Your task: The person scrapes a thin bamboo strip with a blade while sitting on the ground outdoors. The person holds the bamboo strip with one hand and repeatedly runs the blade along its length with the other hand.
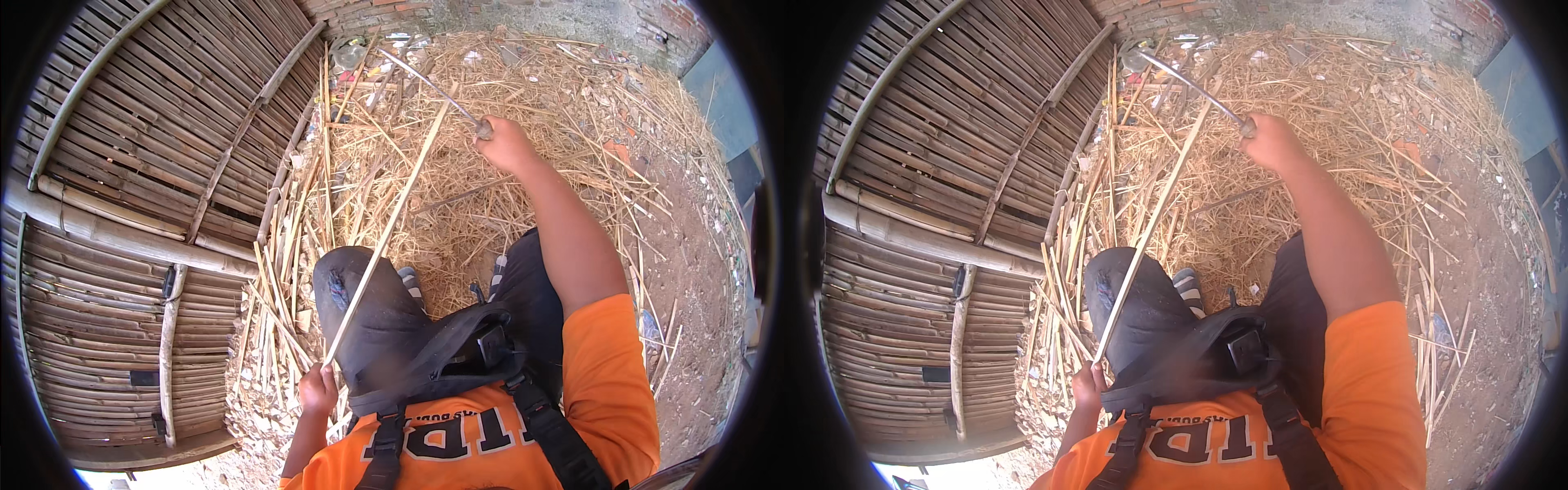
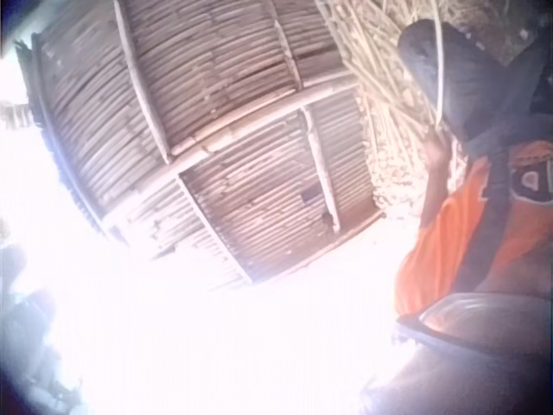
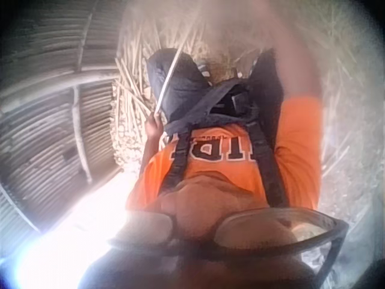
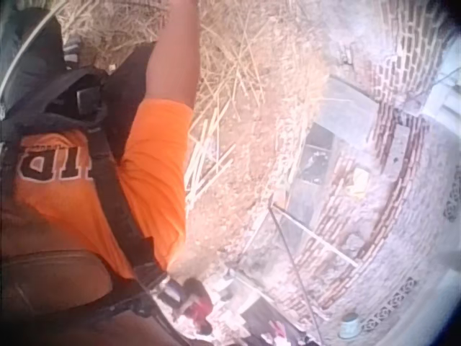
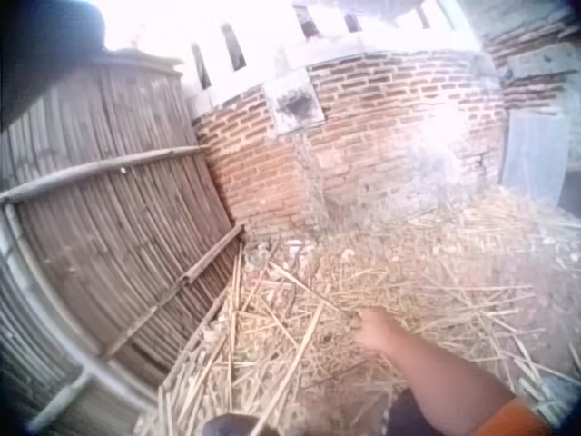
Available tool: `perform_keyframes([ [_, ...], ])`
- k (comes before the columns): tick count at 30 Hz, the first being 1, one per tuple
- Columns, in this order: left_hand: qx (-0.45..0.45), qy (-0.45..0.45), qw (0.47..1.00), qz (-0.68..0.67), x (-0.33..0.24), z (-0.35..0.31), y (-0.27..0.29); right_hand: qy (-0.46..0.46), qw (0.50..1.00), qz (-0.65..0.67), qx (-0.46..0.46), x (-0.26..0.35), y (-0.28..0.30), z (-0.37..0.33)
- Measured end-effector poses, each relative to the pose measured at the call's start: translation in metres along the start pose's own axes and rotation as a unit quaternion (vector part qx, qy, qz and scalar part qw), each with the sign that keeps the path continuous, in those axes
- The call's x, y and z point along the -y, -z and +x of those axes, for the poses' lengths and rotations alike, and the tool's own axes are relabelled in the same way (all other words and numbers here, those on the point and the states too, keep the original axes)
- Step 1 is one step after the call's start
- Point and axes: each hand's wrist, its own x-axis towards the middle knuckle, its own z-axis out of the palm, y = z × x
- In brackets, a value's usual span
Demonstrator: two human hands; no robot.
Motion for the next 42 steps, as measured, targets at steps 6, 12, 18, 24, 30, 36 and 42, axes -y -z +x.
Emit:
perform_keyframes([
  [6,-0.016,0.003,1.000,-0.006,-0.004,-0.006,-0.007,0.127,0.981,-0.082,0.123,0.026,0.004,-0.035],
  [12,-0.065,0.007,0.997,0.033,-0.009,-0.014,-0.020,0.184,0.962,-0.139,0.144,0.015,0.003,-0.031],
  [18,-0.083,0.013,0.996,-0.006,-0.015,-0.015,-0.022,0.115,0.986,-0.068,0.102,0.006,0.010,-0.017],
  [24,-0.066,0.029,0.997,0.001,-0.007,-0.015,-0.030,0.222,0.946,-0.173,0.163,0.035,-0.005,-0.035],
  [30,-0.077,0.016,0.997,-0.021,-0.024,-0.011,-0.020,0.105,0.991,-0.044,0.063,0.007,0.007,-0.018],
  [36,-0.046,0.000,0.999,0.007,-0.011,-0.013,-0.017,0.322,0.908,-0.217,0.157,0.056,-0.018,-0.061],
  [42,-0.055,-0.002,0.998,0.002,-0.003,-0.010,-0.021,0.067,0.990,-0.041,0.115,0.009,0.004,-0.012],
])
